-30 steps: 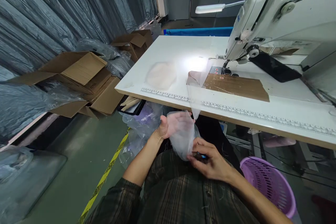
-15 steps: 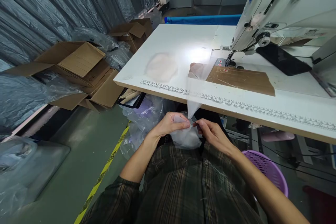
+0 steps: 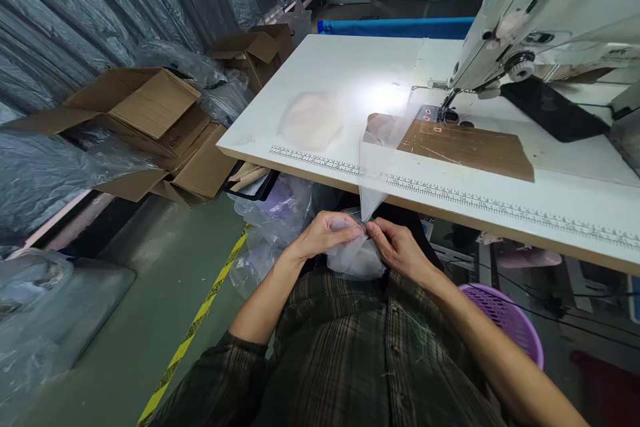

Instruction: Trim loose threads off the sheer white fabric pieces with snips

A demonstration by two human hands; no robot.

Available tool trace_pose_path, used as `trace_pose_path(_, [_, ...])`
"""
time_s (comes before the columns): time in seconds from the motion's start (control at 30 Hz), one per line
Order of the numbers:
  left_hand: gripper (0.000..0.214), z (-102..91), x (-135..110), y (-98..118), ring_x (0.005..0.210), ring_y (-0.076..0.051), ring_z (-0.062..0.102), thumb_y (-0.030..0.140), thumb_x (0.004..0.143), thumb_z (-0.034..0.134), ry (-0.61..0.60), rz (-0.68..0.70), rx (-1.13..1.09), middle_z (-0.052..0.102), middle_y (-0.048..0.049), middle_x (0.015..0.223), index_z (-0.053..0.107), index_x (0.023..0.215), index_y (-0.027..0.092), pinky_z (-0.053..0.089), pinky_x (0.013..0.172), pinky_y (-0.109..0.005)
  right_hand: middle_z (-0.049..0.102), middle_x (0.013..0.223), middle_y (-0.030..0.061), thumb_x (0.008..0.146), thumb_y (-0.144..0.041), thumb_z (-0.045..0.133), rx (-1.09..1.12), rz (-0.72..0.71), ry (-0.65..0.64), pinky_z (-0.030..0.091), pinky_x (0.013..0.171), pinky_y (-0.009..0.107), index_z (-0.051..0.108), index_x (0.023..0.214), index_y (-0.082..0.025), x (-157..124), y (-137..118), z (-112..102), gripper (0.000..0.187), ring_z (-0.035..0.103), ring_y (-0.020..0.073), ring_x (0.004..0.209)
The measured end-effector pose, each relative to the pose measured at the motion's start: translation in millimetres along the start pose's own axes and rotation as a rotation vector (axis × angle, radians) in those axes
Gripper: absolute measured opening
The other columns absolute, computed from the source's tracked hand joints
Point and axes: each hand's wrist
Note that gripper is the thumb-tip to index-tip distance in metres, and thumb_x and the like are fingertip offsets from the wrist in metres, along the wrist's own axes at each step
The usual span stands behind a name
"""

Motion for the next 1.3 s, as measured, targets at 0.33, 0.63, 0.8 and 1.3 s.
trace_pose_path(0.33, [0.03, 1.2, 1.1, -2.6, 0.055, -0.008, 0.05, 0.04, 0.071, 0.077, 0.021, -0.016, -0.021, 0.06, -0.0001, 0.06, 0.069, 0.069, 0.011, 0.035, 0.053, -0.02, 0.042, 0.059, -0.0038, 0.097, -0.049, 0.038, -0.03, -0.002, 0.02, 0.03, 0.055, 0.026, 0.045, 0.07, -0.021, -5.1, -1.2, 4.4, 0.04, 0.04, 0.0123, 0.055])
trace_pose_path(0.63, [0.033, 0.0, 6.7, -22.4, 0.063, -0.013, 0.06, 0.044, 0.079, 0.069, -0.059, -0.006, 0.114, 0.068, -0.0046, 0.07, 0.072, 0.082, 0.012, 0.043, 0.058, -0.022, 0.049, 0.068, -0.0033, 0.092, -0.047, 0.051, 0.17, -0.015, -0.046, 0.036, 0.054, 0.024, 0.049, 0.081, -0.021, -16.0, 12.8, 11.1, 0.029, 0.043, 0.0119, 0.059])
trace_pose_path(0.8, [0.023, -3.3, 16.8, -49.4, 0.101, -0.024, 0.064, 0.033, 0.081, 0.066, 0.023, 0.132, 0.634, 0.071, -0.0082, 0.103, 0.072, 0.098, 0.018, 0.049, 0.09, -0.035, 0.052, 0.065, -0.0029, 0.087, -0.047, 0.057, -0.044, 0.083, -0.098, 0.034, 0.051, 0.025, 0.049, 0.077, -0.021, -29.7, 39.6, 12.5, 0.029, 0.045, 0.0122, 0.054])
trace_pose_path(1.3, [0.041, 2.3, 20.7, 1.0, 0.102, -0.027, 0.064, 0.048, 0.083, 0.057, 0.139, 0.197, 0.179, 0.072, -0.011, 0.106, 0.07, 0.103, 0.014, 0.048, 0.09, -0.036, 0.054, 0.053, -0.0045, 0.081, -0.045, 0.066, 0.361, -0.005, 0.327, 0.045, 0.054, 0.027, 0.065, 0.104, -0.017, 21.1, 30.5, 18.3, 0.036, 0.051, 0.014, 0.051])
Point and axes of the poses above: each hand's wrist, its own x-axis towards the middle knuckle, its own z-axis out of the palm, y = z × x
